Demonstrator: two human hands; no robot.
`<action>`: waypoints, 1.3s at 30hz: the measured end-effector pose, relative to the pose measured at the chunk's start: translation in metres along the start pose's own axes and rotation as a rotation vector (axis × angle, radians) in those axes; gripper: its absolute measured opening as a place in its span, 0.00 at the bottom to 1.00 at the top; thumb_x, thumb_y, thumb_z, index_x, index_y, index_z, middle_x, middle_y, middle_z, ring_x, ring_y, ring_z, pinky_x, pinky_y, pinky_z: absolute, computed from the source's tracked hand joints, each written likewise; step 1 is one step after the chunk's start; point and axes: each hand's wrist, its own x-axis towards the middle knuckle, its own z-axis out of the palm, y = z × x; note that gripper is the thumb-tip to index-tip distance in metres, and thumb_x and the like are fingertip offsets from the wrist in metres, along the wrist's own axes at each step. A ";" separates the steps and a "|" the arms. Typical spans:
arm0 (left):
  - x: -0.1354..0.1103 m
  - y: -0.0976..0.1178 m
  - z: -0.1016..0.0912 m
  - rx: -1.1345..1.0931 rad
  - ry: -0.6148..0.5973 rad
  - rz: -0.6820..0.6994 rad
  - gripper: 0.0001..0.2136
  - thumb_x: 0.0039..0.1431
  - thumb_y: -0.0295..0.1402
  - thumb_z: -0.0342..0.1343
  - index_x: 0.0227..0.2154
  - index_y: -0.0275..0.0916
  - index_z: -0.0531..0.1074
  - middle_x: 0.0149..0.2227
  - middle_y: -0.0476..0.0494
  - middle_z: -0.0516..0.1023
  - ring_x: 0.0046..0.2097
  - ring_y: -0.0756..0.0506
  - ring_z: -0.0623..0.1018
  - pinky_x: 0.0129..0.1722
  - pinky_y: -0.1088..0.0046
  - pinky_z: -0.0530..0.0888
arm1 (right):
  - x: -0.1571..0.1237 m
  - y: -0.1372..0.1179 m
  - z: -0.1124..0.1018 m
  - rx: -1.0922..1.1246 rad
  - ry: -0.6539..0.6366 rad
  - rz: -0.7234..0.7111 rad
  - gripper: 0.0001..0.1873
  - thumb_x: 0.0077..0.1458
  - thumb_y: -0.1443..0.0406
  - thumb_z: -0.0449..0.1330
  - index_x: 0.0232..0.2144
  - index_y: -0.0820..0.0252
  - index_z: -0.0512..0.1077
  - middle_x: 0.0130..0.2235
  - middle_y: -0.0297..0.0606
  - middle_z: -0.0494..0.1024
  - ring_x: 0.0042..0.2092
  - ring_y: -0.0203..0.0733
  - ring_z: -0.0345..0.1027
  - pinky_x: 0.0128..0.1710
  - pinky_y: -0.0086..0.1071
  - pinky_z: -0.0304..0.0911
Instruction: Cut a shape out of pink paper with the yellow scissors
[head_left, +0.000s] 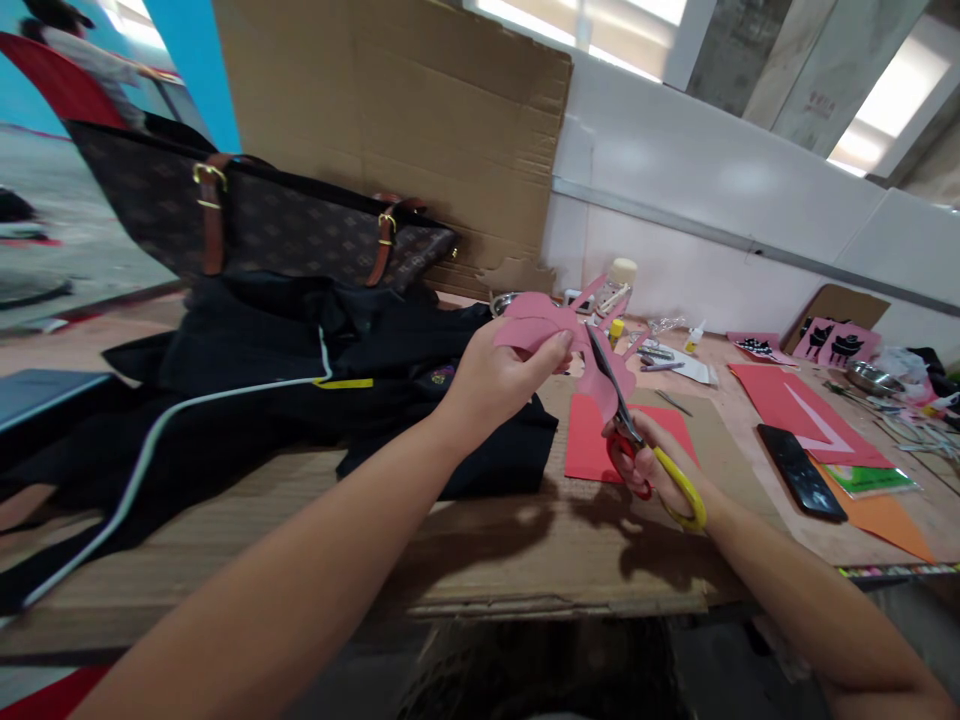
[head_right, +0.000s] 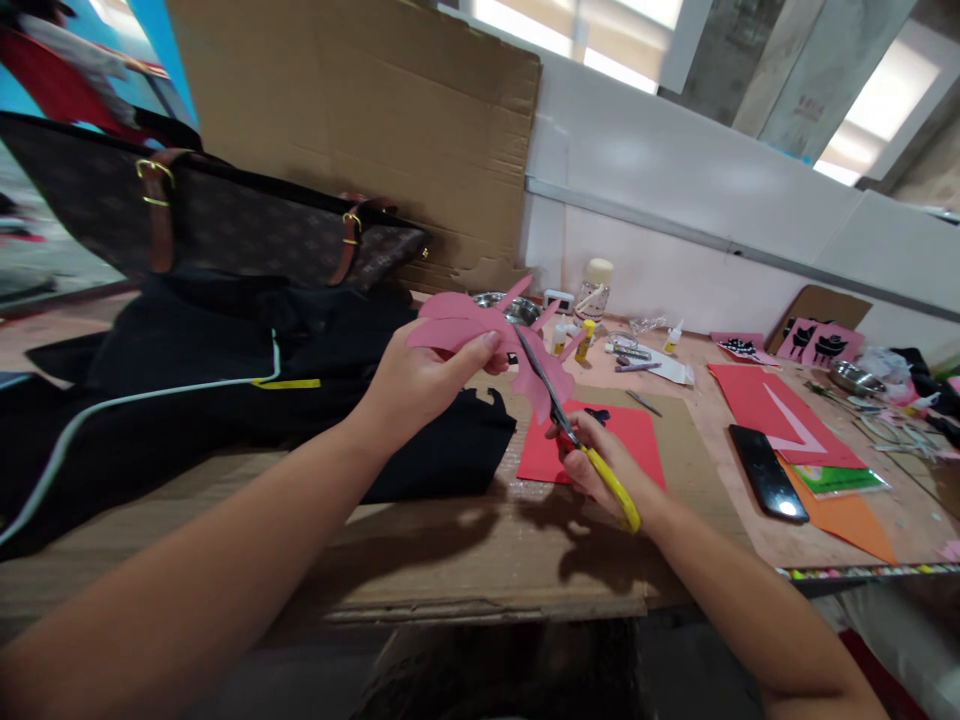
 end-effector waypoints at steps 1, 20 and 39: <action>0.000 0.000 0.000 -0.002 0.001 -0.001 0.14 0.63 0.37 0.52 0.23 0.40 0.74 0.27 0.49 0.79 0.31 0.47 0.78 0.38 0.71 0.73 | 0.000 0.000 0.000 0.026 0.001 -0.002 0.32 0.62 0.36 0.50 0.49 0.56 0.63 0.32 0.30 0.59 0.25 0.32 0.49 0.23 0.29 0.54; 0.001 -0.001 0.000 0.004 0.006 -0.008 0.14 0.62 0.37 0.52 0.23 0.40 0.74 0.26 0.49 0.80 0.32 0.47 0.79 0.36 0.73 0.75 | -0.001 -0.002 0.002 0.053 0.038 0.034 0.32 0.59 0.36 0.53 0.46 0.56 0.64 0.30 0.30 0.59 0.26 0.33 0.48 0.22 0.28 0.51; 0.000 0.000 0.002 -0.058 0.026 -0.091 0.13 0.59 0.37 0.55 0.23 0.39 0.75 0.26 0.49 0.82 0.30 0.48 0.80 0.33 0.74 0.77 | 0.000 -0.001 0.002 0.043 0.066 0.007 0.31 0.60 0.36 0.52 0.45 0.56 0.64 0.30 0.30 0.60 0.27 0.34 0.51 0.22 0.29 0.53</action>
